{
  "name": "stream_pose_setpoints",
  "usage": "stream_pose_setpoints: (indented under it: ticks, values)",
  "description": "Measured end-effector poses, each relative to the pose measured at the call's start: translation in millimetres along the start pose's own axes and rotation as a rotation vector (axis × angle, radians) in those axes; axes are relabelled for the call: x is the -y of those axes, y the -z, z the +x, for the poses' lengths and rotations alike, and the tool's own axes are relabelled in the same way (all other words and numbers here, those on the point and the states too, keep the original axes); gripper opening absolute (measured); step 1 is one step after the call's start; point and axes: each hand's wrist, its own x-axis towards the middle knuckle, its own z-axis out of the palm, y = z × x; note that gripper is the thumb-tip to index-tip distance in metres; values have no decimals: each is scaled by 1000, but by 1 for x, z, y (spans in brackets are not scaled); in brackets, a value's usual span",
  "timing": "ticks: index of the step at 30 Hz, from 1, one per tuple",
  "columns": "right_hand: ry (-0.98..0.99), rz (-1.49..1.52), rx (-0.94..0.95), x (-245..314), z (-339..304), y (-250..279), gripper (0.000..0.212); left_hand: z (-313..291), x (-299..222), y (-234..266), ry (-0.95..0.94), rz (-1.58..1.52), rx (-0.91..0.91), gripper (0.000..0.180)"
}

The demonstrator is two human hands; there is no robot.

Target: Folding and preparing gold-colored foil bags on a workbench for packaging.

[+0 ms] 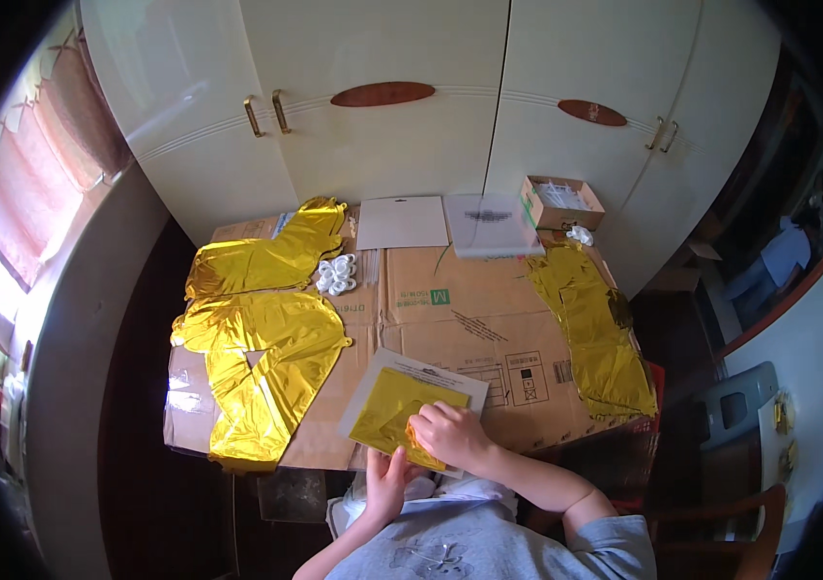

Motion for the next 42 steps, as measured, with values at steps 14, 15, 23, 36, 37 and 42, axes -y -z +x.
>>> stream_pose_setpoints:
  ticks: [14, 15, 23, 36, 37, 42]
  values:
    - [95, -53, 8, 40, -21, -2, 4, -2, 11, 24, 159, -107, 20, 17]
    - [112, -43, -8, 39, -24, -6, 10, -1, 9, 22, 163, -95, 23, 17]
    - [88, -74, -1, 38, -28, -4, 12, 5, 10, 13, 188, -117, 23, 18]
    - [4, 76, 77, 30, -57, -5, 37, -22, -6, 34, 397, -226, 60, 12]
    - [8, 82, 84, 29, -57, -3, 37, -23, -8, 35, 400, -232, 65, 12]
    - [0, 151, 84, 29, -63, -5, 37, -20, -9, 49, 365, -72, 21, 18]
